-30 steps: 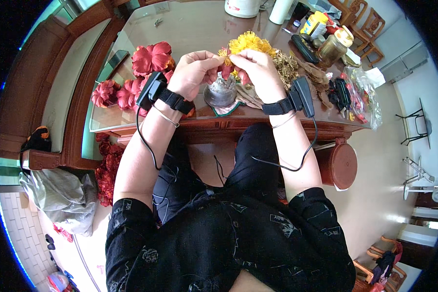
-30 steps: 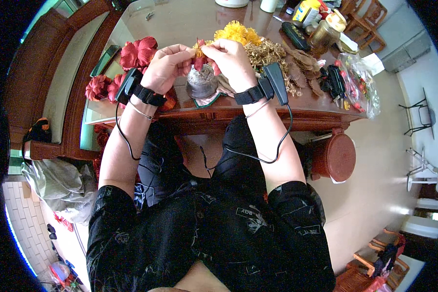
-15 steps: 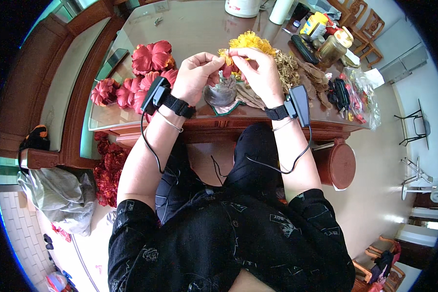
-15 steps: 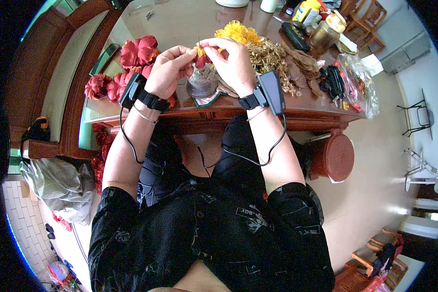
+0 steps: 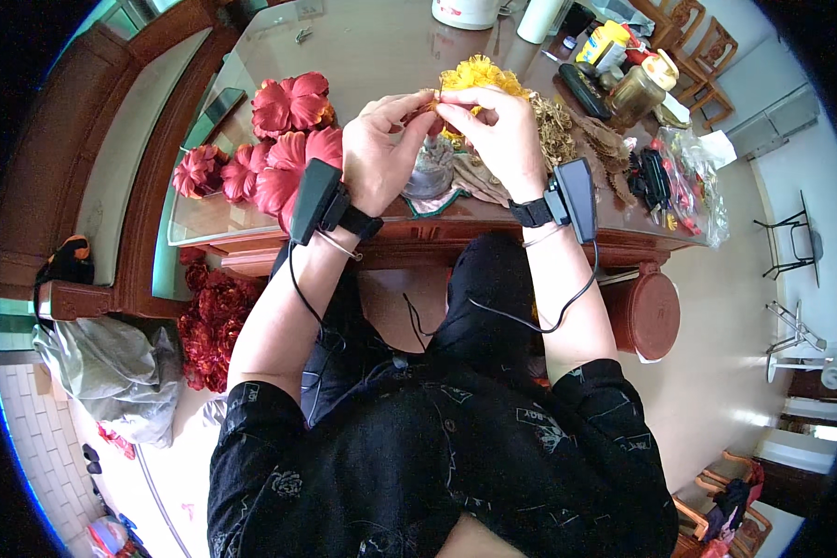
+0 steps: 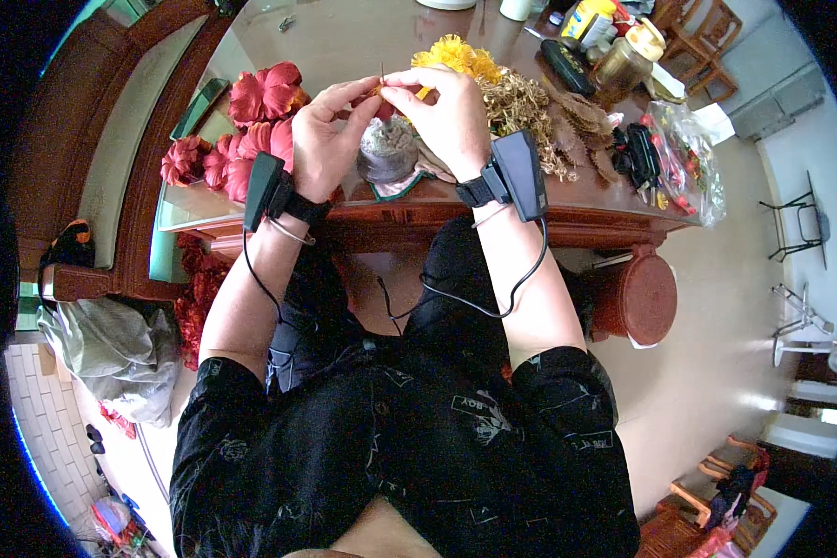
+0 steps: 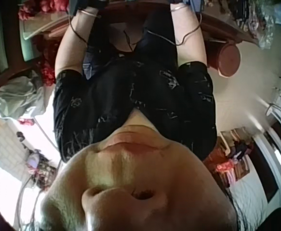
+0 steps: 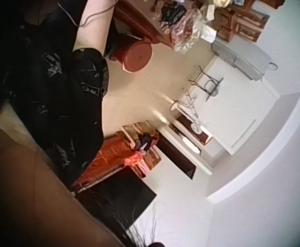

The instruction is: Constructing flower ornaments using red fabric pieces and a glue gun.

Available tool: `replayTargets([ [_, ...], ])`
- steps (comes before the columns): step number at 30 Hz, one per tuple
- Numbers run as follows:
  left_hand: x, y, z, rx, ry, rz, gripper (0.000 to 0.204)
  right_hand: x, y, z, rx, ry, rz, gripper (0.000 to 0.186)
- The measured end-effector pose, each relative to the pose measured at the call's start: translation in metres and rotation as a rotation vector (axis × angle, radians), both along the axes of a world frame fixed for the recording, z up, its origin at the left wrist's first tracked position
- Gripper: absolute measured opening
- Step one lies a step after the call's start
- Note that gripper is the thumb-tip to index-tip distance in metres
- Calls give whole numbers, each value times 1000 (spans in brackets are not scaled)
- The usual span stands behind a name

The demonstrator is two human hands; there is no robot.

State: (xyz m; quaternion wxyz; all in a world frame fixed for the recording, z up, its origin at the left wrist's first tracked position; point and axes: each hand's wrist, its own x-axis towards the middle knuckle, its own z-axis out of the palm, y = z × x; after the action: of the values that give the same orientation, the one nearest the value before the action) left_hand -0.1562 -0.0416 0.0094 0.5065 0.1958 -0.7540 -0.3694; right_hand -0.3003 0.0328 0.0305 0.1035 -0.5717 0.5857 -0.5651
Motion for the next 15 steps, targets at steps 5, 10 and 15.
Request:
replayTargets([
  [5, 2, 3, 1, -227, -89, 110, 24, 2, 0, -1, -19, -7, 12, 19],
  [10, 3, 5, 0, -124, -78, 83, 24, 3, 9, 4, 97, -108, 89, 24],
  [15, 7, 12, -4, 89, -29, -1, 32, -10, 25, -37, 108, 115, -161, 29],
])
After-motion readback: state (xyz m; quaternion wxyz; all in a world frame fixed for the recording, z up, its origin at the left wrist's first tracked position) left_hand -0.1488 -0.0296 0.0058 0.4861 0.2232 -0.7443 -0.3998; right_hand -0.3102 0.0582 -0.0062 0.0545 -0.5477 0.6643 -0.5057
